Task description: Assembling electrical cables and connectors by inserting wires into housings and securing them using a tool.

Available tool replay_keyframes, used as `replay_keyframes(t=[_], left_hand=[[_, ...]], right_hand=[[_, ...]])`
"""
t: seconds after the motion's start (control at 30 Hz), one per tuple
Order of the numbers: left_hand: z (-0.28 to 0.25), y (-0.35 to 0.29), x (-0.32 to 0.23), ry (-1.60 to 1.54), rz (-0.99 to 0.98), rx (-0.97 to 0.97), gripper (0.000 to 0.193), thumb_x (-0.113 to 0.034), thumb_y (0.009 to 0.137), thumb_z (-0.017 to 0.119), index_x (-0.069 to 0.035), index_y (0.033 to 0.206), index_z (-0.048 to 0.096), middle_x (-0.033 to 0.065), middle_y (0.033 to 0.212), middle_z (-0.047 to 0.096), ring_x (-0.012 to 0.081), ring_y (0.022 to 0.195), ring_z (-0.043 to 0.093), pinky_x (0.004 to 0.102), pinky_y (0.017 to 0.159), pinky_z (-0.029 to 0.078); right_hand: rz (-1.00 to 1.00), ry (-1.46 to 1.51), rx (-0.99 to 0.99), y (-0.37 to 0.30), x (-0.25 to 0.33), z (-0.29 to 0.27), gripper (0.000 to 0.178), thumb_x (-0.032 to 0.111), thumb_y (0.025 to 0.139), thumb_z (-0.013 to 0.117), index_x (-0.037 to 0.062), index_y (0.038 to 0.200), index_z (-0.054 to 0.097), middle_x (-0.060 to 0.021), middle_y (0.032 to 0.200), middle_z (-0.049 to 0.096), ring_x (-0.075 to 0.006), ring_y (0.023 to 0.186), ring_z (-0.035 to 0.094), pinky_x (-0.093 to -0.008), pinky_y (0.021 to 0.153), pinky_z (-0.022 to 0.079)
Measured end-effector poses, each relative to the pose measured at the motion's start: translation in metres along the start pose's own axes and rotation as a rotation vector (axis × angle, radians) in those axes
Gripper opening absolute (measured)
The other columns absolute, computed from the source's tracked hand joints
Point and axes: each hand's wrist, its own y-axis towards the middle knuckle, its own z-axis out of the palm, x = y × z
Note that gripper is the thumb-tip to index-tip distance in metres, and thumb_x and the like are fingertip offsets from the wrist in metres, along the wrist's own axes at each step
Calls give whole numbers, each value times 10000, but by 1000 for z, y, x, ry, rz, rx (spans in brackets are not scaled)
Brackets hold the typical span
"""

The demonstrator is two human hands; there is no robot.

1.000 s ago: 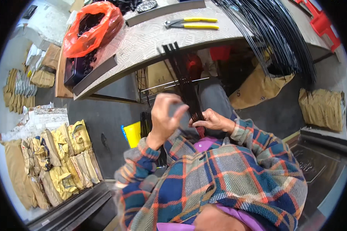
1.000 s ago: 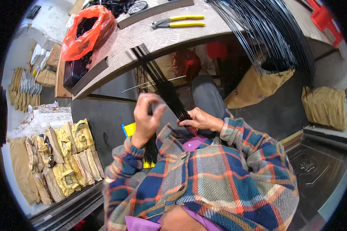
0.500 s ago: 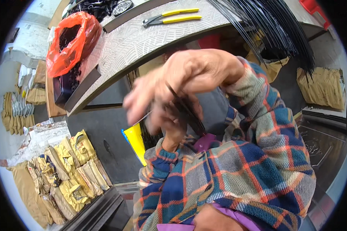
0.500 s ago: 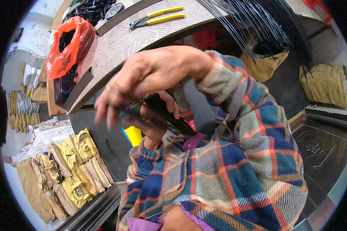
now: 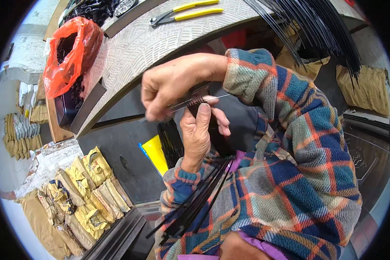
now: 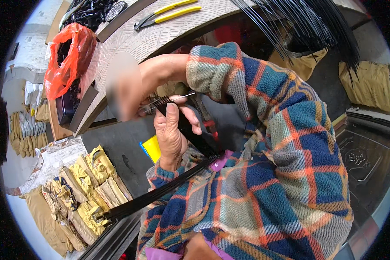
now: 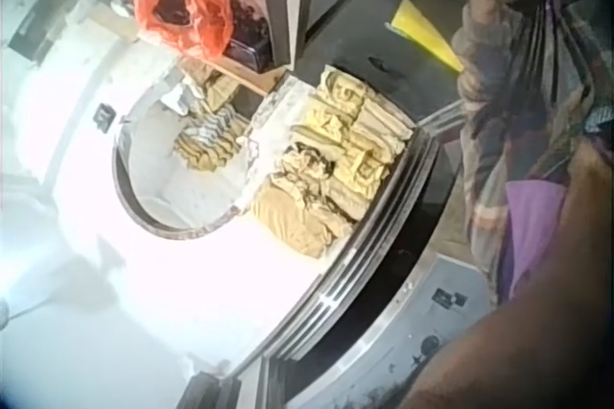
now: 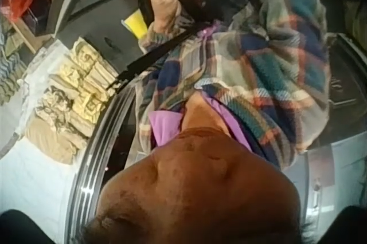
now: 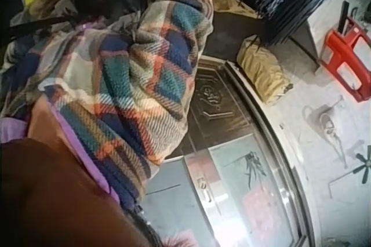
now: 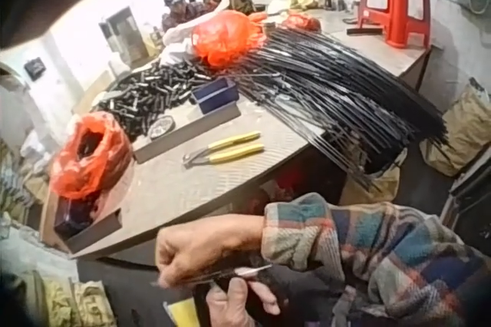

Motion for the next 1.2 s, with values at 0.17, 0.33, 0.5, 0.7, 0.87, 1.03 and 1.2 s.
replay_keyframes(t=[0.17,0.33,0.5,0.7,0.87,1.03,1.2], left_hand=[[-2,-6,-12,35,17,-155,271,-236,914,473,-23,1080,456,141,713,601,180,508,578,232,445,454],[-6,-1,-9,-112,-81,-184,250,-169,898,500,-26,1100,469,170,836,621,205,614,628,257,532,517],[-9,-3,-13,-112,-15,-266,197,-104,878,514,-16,1055,515,154,891,626,206,657,637,267,562,530],[-1,-2,-11,-118,4,-255,202,-82,861,532,-11,1049,519,154,892,628,200,653,637,271,568,534],[1,-3,-11,-124,-3,-252,205,-80,858,536,-10,1050,519,158,893,628,201,653,638,275,566,535],[1,-5,-12,-137,-3,-238,213,-77,856,541,-9,1057,517,163,897,628,205,658,641,273,571,539],[4,-7,-11,-154,-8,-225,231,-66,856,540,-1,1076,509,162,902,627,208,672,645,271,580,544]], right_hand=[[-287,183,-686,9,24,-5,255,226,897,493,-17,922,568,-79,715,634,-120,597,588,-222,559,485],[-301,-521,-770,-79,13,23,54,79,814,579,46,854,590,-48,708,542,-135,592,571,-262,500,447],[-135,-812,-926,-93,-1,60,174,38,660,661,76,829,636,-60,717,483,-179,578,541,-258,483,426],[-92,-851,-1031,-101,-6,69,196,43,662,679,84,852,656,-52,700,477,-150,574,540,-244,470,430],[-87,-854,-1047,-103,-5,71,206,50,654,687,86,854,660,-48,689,477,-137,555,538,-236,456,434],[-49,-935,-999,-104,-1,71,182,66,660,695,79,836,654,-43,693,488,-133,555,549,-236,444,438],[-90,-919,-984,-100,3,71,185,50,676,687,43,836,595,-59,695,487,-160,555,553,-250,449,447]])
